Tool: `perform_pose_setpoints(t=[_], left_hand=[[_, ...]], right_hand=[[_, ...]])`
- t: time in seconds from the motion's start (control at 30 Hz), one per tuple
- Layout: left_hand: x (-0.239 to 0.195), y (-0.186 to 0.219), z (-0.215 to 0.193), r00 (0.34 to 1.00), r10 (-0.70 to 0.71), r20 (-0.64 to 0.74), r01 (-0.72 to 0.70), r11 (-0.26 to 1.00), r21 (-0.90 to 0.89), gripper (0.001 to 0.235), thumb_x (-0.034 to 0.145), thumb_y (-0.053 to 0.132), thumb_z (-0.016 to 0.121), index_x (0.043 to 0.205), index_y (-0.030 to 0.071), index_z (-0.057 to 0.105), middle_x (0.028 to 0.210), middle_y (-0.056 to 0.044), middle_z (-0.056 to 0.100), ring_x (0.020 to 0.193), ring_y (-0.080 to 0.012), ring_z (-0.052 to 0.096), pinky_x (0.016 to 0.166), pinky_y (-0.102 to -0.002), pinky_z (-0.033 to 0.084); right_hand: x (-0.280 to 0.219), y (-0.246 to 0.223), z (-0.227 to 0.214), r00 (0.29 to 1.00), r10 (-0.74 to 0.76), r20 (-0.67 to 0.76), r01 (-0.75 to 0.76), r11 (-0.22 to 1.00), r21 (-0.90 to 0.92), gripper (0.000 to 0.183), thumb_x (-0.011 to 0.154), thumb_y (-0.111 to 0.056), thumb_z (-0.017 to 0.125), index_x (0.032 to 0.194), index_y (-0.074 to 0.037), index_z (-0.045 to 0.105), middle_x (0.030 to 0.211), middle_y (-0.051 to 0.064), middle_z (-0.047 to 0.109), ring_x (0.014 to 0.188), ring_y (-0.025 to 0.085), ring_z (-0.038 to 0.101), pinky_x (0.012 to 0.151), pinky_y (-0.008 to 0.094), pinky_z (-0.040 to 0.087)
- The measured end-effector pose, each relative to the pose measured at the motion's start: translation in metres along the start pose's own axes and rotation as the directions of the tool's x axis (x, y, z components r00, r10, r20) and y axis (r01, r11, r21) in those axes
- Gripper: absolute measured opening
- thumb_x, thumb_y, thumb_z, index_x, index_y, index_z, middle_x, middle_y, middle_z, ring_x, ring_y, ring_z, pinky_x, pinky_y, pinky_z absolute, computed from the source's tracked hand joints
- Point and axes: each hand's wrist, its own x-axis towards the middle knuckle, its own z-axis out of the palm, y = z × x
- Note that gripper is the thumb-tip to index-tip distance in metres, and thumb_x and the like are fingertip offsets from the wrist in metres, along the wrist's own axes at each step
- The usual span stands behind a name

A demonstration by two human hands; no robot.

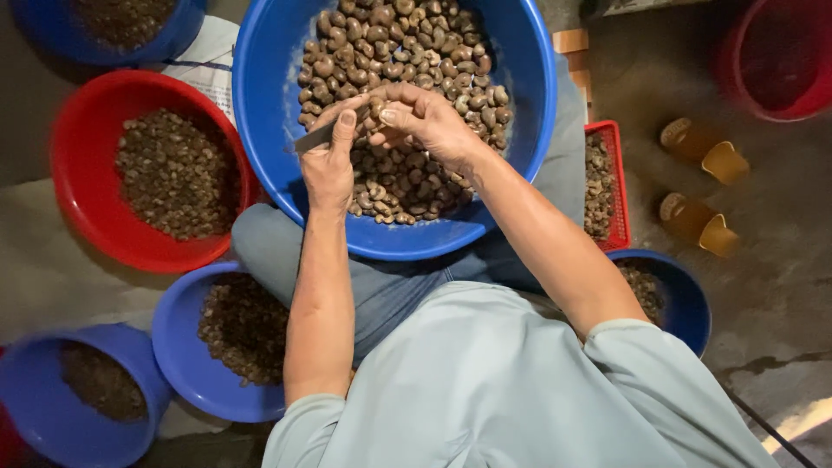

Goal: Cleaning and scraping individual nuts manually using a small hand tool

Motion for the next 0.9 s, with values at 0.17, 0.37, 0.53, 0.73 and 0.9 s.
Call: perform_pose_setpoints(t=[0.17,0.37,0.53,0.73,0.9], left_hand=[[-0.002,-0.002,0.002,0.996,-0.065,0.054,0.07,0.993,-0.091,0.029,0.106,0.03,0.065,0.119,0.005,0.073,0.129,-0.016,0.072,0.128,-0.0272,0.067,0.116,-0.04,0.054],[-0.002,-0.004,0.001,0.996,-0.078,0.037,0.079,0.996,-0.031,0.033,0.104,0.034,0.066,0.118,0.005,0.074,0.124,-0.013,0.074,0.127,-0.0296,0.068,0.114,-0.044,0.056],[-0.001,-0.004,0.001,0.995,-0.088,0.05,0.091,0.995,-0.048,0.032,0.104,0.032,0.067,0.117,0.004,0.075,0.123,-0.014,0.075,0.124,-0.0275,0.069,0.111,-0.041,0.056],[-0.001,-0.003,-0.001,0.986,-0.168,0.023,0.169,0.983,-0.072,0.033,0.102,0.039,0.066,0.114,0.01,0.077,0.116,-0.006,0.077,0.113,-0.0204,0.073,0.092,-0.033,0.063],[0.0,-0.002,0.001,0.978,-0.199,0.053,0.206,0.96,-0.188,0.033,0.104,0.035,0.065,0.118,0.007,0.074,0.118,-0.013,0.075,0.108,-0.0253,0.076,0.089,-0.035,0.069]], right_hand=[[-0.001,-0.001,0.001,0.978,-0.2,-0.054,0.154,0.878,-0.452,0.034,0.102,-0.022,0.066,0.13,-0.004,0.059,0.1,0.003,0.074,0.086,0.011,0.069,0.079,0.026,0.059],[-0.002,0.004,0.001,0.972,-0.234,-0.032,0.177,0.812,-0.556,0.034,0.104,-0.021,0.064,0.131,-0.002,0.055,0.101,0.004,0.072,0.084,0.012,0.065,0.075,0.026,0.056],[-0.001,0.006,0.001,0.96,-0.277,-0.031,0.212,0.797,-0.565,0.028,0.101,-0.02,0.068,0.122,-0.005,0.056,0.099,0.004,0.07,0.087,0.014,0.067,0.078,0.029,0.057],[0.001,0.012,-0.003,0.911,-0.41,0.032,0.301,0.612,-0.731,0.034,0.101,-0.036,0.071,0.116,-0.008,0.059,0.108,0.009,0.073,0.094,0.023,0.07,0.078,0.037,0.056],[0.002,0.015,-0.004,0.891,-0.45,0.058,0.322,0.536,-0.78,0.033,0.102,-0.036,0.071,0.112,-0.008,0.057,0.103,0.008,0.069,0.086,0.023,0.065,0.072,0.039,0.05]])
